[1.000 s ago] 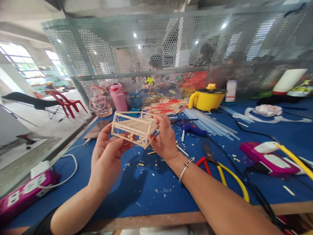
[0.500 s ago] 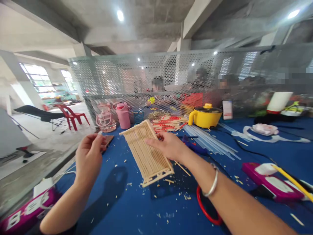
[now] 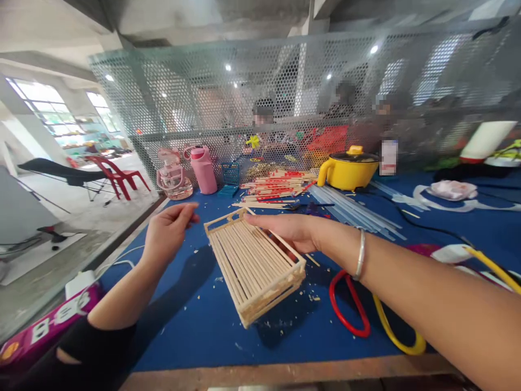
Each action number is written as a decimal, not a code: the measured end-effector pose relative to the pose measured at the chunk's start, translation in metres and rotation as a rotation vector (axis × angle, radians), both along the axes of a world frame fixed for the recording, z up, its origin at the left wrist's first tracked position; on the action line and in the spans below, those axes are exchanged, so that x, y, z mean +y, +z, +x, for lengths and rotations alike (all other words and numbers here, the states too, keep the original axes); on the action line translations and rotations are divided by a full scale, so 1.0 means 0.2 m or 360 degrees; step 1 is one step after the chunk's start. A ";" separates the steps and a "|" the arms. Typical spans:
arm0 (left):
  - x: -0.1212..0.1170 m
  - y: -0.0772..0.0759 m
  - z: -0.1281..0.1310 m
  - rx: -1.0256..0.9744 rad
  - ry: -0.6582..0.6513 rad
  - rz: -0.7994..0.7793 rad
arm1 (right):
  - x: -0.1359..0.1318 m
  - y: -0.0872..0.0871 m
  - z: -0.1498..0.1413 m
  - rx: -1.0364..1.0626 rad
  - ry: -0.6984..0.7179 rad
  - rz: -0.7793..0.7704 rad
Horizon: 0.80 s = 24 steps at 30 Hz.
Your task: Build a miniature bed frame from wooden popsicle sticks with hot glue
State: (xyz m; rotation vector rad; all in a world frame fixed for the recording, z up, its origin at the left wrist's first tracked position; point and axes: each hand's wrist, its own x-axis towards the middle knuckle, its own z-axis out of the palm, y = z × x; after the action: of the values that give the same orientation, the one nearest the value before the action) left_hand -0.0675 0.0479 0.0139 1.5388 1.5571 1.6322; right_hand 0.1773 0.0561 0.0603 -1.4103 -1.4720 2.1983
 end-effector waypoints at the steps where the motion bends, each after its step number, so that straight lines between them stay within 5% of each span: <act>1: 0.00 0.00 0.01 -0.0044 -0.0090 0.0032 | 0.00 -0.02 -0.01 -0.0016 -0.0025 0.0025; 5: -0.05 -0.03 0.06 -0.0059 -0.0627 -0.0048 | -0.03 -0.10 -0.08 0.0006 -0.0142 0.0133; 7: -0.08 -0.06 0.09 0.0046 -0.0735 -0.0184 | -0.06 -0.15 -0.09 0.0026 -0.0166 0.0140; 15: -0.13 -0.17 0.17 0.0064 -0.0557 -0.0299 | -0.13 -0.33 -0.06 0.0161 0.0002 0.0270; 24: -0.14 -0.18 0.18 0.0033 -0.0510 -0.0230 | -0.13 -0.34 -0.06 0.0134 -0.0008 0.0356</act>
State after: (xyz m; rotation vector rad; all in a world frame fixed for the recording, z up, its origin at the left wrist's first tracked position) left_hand -0.0318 0.0208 -0.0215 1.6321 1.3243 1.3036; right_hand 0.1645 0.0301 -0.0083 -1.2332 -1.6230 1.9899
